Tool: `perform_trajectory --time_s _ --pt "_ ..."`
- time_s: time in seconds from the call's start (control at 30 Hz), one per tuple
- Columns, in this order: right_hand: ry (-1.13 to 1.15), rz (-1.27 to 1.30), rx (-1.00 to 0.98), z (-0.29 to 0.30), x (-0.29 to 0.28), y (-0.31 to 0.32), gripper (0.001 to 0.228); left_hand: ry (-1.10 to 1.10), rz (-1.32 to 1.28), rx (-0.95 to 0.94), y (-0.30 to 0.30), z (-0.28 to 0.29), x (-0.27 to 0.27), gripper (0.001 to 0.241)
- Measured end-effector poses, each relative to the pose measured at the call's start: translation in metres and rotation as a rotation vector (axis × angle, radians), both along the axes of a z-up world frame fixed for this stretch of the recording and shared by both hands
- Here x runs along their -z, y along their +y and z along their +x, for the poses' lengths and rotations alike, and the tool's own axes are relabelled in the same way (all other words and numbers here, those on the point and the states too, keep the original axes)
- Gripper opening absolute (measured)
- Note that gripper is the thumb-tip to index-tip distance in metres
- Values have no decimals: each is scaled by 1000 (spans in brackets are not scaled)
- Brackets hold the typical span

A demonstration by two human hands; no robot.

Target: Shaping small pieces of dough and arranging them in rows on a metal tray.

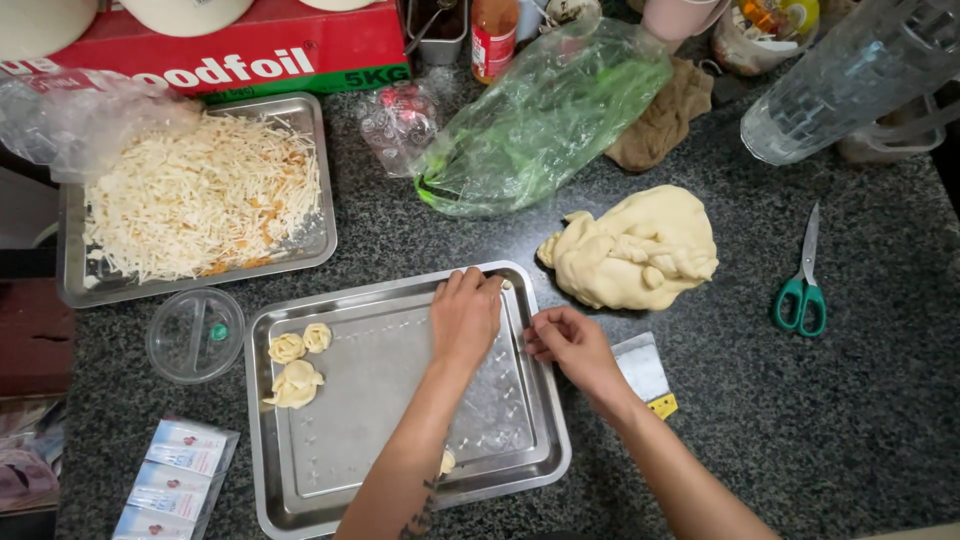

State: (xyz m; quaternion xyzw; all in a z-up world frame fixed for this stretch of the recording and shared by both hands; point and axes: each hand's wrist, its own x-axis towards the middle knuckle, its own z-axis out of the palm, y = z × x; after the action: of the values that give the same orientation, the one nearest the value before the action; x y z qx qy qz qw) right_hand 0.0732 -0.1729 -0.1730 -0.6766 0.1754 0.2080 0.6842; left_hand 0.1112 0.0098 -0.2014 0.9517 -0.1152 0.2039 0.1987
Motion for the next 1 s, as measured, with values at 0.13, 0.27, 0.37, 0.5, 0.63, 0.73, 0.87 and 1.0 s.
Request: perform_trajectory --time_s 0.13,0.27,0.37,0.5,0.63,0.73,0.87,1.0 --pt "-1 -4 -1 0 -6 1 19 -44 22 2 0 -2 0 13" --pt "3 12 -8 -1 -5 -2 21 92 -172 39 15 -20 -23 27" --pt "3 24 -19 -2 -11 -2 24 248 -310 -38 45 -47 -41 26" --pt "-20 21 -69 -7 -35 10 27 576 -308 -35 83 -108 -53 21" --pt "-45 62 -112 -13 -39 23 29 740 -251 78 82 -162 -78 27" --pt "-15 65 -231 -25 -63 28 25 834 -10 124 79 -183 -62 53" --pt "0 -1 -306 -41 -60 23 24 686 -208 37 66 -189 -79 23" --pt "-9 -31 -418 -49 -49 28 34 637 -319 3 57 -167 -111 33"
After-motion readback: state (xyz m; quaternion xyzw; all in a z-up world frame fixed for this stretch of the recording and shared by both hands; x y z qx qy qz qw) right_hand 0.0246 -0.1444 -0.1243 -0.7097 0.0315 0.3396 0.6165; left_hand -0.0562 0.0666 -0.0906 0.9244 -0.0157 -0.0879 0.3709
